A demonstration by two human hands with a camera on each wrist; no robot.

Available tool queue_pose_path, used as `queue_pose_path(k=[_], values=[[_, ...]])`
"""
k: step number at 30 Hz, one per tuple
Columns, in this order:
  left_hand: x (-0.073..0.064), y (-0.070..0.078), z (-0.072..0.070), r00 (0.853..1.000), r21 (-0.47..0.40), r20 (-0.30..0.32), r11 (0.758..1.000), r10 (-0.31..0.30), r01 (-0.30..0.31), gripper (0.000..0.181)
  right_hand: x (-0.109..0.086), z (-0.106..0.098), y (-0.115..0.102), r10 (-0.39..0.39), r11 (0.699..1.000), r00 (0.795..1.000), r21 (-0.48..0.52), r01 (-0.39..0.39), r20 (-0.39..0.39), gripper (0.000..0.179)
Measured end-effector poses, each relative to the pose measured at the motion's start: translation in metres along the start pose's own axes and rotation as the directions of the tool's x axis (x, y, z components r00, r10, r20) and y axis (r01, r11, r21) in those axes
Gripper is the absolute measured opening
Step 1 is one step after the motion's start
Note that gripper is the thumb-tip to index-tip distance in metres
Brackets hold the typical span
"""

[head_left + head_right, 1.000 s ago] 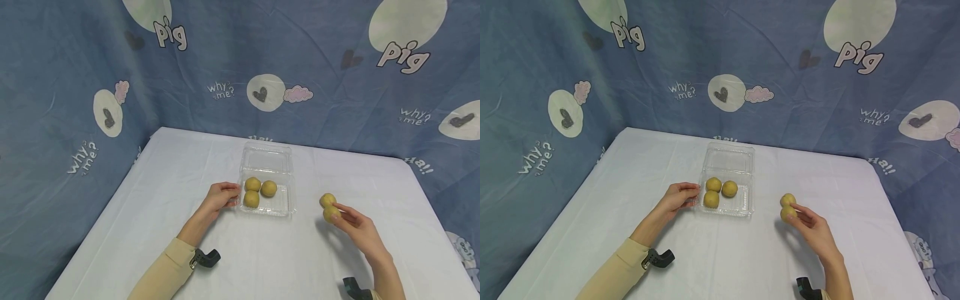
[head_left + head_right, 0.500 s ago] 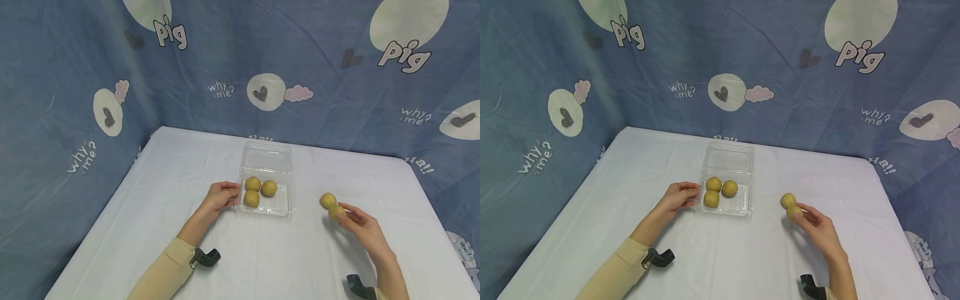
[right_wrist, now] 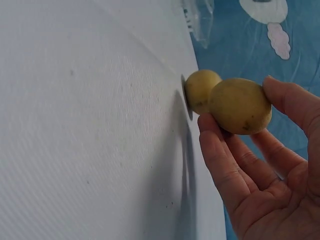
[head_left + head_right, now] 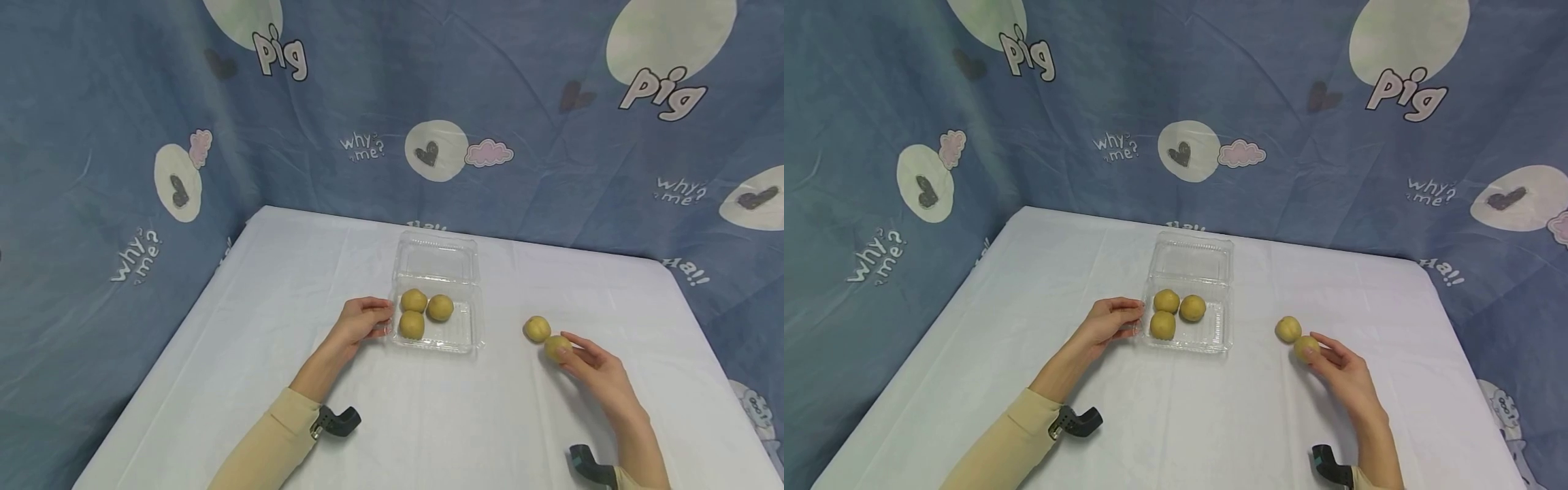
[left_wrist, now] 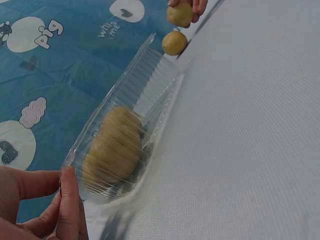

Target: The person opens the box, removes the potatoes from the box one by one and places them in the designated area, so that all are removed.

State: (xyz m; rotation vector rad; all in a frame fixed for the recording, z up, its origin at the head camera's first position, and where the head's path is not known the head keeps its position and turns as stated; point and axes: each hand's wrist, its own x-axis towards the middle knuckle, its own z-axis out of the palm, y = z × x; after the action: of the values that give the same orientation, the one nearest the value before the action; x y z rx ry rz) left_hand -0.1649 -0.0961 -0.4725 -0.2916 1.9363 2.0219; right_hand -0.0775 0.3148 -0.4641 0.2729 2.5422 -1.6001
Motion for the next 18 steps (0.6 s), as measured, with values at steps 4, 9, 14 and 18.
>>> queue_pose_path(k=[4, 9, 14, 18], values=[[0.0, 0.0003, -0.0001, 1.0, 0.004, 0.0, 1.0, 0.002, -0.002, 0.026, 0.0025, -0.0019, 0.001, 0.006, 1.0, 1.0, -0.01, -0.006, -0.017, 0.068], [-0.0004, 0.0008, 0.0001, 1.0, -0.007, 0.001, 1.0, 0.002, -0.002, 0.026, 0.0064, -0.004, 0.0026, 0.022, 0.999, 0.999, -0.039, -0.023, -0.025, 0.072], [0.0006, 0.0001, -0.0009, 1.0, -0.014, 0.01, 1.0, -0.004, 0.004, 0.026, 0.009, -0.0053, 0.004, 0.044, 0.996, 0.999, -0.075, -0.047, -0.029, 0.076], [0.0022, -0.0001, -0.0023, 1.0, -0.004, 0.024, 1.0, -0.012, 0.012, 0.028, 0.0096, -0.0061, 0.0033, 0.069, 0.992, 0.997, -0.104, -0.071, -0.024, 0.077]])
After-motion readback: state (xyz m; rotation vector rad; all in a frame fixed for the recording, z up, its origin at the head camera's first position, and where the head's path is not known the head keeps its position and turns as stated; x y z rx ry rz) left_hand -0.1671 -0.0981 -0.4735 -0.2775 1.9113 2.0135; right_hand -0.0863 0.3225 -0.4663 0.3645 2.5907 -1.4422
